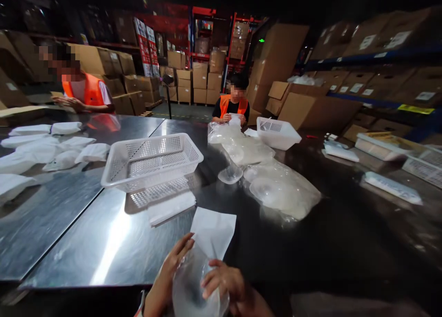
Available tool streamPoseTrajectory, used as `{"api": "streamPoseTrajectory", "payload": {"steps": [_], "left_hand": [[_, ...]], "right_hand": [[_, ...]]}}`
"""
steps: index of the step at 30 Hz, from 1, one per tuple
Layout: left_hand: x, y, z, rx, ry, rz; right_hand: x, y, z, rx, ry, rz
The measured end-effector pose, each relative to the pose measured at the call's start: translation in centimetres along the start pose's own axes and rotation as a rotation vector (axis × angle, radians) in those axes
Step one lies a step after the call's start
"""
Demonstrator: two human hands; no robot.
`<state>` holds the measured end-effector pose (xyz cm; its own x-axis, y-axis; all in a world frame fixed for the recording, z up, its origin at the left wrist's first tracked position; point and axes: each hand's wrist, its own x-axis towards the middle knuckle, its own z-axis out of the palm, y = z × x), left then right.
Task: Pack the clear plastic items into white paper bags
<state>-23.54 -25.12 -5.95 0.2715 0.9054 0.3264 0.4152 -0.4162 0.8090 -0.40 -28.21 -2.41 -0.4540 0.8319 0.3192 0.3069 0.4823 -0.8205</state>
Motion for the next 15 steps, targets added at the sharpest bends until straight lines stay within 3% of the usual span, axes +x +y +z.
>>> {"api": "streamPoseTrajectory", "payload": {"steps": [2, 7, 9, 12, 15], "left_hand": [[-0.4, 0.1, -0.2, 0.001, -0.009, 0.025], [-0.6, 0.0, 0.2, 0.158, -0.073, 0.076], [-0.4, -0.6, 0.8, 0.22, -0.081, 0.134], [-0.2, -1.3, 1.8, 0.298, -0.078, 0.256], [0.1, -0.3, 2.5, 0.425, -0.061, 0.297]], "right_hand": [[0.1, -0.9, -1.6, 0.052, -0.099, -0.139], [0.4, -1.9, -3.5, -0.082, -0.076, -0.139], [0.4, -1.7, -3.5, -0.178, -0.073, -0.227], [0.8, -1.1, -2.9, -0.384, 0.023, -0.402], [1.7, -0.7, -1.7, -0.656, 0.186, -0.424]]}}
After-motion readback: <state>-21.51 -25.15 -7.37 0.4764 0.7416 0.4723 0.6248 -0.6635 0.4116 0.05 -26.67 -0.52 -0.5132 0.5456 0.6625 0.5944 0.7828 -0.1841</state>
